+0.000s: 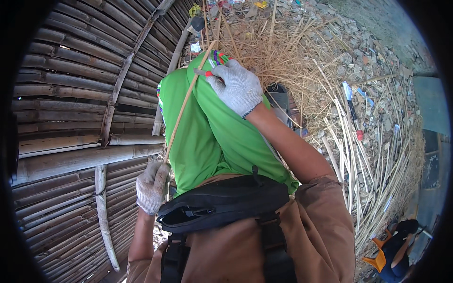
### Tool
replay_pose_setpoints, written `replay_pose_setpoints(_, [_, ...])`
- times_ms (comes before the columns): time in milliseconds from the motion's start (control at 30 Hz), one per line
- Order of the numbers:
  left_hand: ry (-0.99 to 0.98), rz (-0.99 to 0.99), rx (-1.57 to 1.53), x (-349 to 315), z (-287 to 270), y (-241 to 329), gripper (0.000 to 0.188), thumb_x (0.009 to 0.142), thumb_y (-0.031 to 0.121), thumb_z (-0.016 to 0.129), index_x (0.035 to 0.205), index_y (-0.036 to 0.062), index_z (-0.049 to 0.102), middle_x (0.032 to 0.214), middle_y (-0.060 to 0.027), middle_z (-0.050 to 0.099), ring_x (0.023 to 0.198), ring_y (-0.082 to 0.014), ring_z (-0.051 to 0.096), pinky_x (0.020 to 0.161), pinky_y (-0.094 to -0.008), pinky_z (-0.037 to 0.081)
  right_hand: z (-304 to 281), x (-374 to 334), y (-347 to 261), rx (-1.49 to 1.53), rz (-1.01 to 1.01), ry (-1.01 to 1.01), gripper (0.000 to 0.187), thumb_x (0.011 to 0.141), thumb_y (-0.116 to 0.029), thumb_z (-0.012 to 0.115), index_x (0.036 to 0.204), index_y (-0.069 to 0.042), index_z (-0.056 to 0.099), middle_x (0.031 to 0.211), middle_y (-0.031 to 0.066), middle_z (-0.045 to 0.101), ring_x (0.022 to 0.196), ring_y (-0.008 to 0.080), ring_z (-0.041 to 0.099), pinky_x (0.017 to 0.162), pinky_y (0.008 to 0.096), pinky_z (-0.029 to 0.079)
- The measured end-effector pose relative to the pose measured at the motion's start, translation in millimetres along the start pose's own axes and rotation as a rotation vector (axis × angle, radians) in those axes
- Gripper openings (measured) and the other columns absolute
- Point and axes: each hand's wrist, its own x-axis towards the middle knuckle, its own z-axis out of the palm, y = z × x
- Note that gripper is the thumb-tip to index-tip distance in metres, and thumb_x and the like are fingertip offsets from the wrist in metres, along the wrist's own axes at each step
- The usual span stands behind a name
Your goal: The person shapes bamboo sticks by scraping them with a blade while wearing gloves. The person rotates the stick and continues scraping different sections, discarding the shavings onto a pile on the ground.
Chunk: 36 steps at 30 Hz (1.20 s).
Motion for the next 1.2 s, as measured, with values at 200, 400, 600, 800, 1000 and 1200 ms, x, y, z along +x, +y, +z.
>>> replay_pose_setpoints(200, [-0.083,-0.076,-0.091,-28,-15,-3,0.026,0.112,0.023,0.067,0.106,0.0000,0.077,0.074,-0.0080,0.068,0.060,-0.0108,0.063,0.058,-0.0314,0.051,1,-2,-2,0.005,0.001,0.015,0.027,0.101,-0.041,0.079,0.111,-0.016,0.083,0.097,0.0105,0.072,0.087,0.0336,0.076,0.076,0.0486,0.061])
replay_pose_setpoints(400, [-0.126,-0.292,-0.259,-55,-27,0,0.031,0.113,0.027,0.066,0.108,-0.0021,0.077,0.079,-0.0037,0.066,0.066,-0.0104,0.056,0.064,-0.0302,0.048,6,-3,0,0.011,-0.059,0.071,0.027,0.099,-0.046,0.078,0.105,-0.020,0.082,0.103,0.0110,0.073,0.082,0.0368,0.077,0.071,0.0520,0.062])
replay_pose_setpoints(600, [-0.099,-0.254,-0.174,-74,-40,-7,0.030,0.112,0.026,0.066,0.108,-0.0019,0.077,0.077,-0.0045,0.065,0.067,-0.0128,0.058,0.066,-0.0327,0.050,9,-4,5,0.011,-0.071,0.107,0.027,0.099,-0.045,0.078,0.104,-0.019,0.082,0.099,0.0121,0.073,0.081,0.0371,0.076,0.070,0.0529,0.062])
replay_pose_setpoints(800, [-0.102,-0.314,-0.249,-108,-54,-44,0.028,0.112,0.027,0.069,0.120,0.0008,0.077,0.073,-0.0010,0.067,0.052,-0.0058,0.055,0.049,-0.0249,0.043,12,4,16,0.044,0.030,0.150,0.025,0.099,-0.041,0.079,0.102,-0.016,0.079,0.095,0.0136,0.073,0.083,0.0375,0.076,0.074,0.0523,0.061])
replay_pose_setpoints(1000, [-0.135,-0.360,-0.467,-25,-9,-18,0.035,0.113,0.033,0.067,0.126,0.0005,0.073,0.071,0.0015,0.064,0.050,-0.0041,0.054,0.044,-0.0223,0.038,4,0,14,0.141,0.079,0.179,0.023,0.101,-0.033,0.081,0.112,-0.012,0.081,0.107,0.0134,0.077,0.097,0.0348,0.076,0.086,0.0473,0.061])
replay_pose_setpoints(1200, [-0.230,-0.254,-0.350,62,23,21,0.035,0.112,0.037,0.069,0.116,0.0035,0.079,0.075,0.0014,0.064,0.052,-0.0060,0.055,0.047,-0.0263,0.041,-3,5,14,0.054,0.046,0.111,0.023,0.101,-0.035,0.079,0.110,-0.014,0.082,0.104,0.0131,0.076,0.097,0.0345,0.076,0.085,0.0473,0.061])
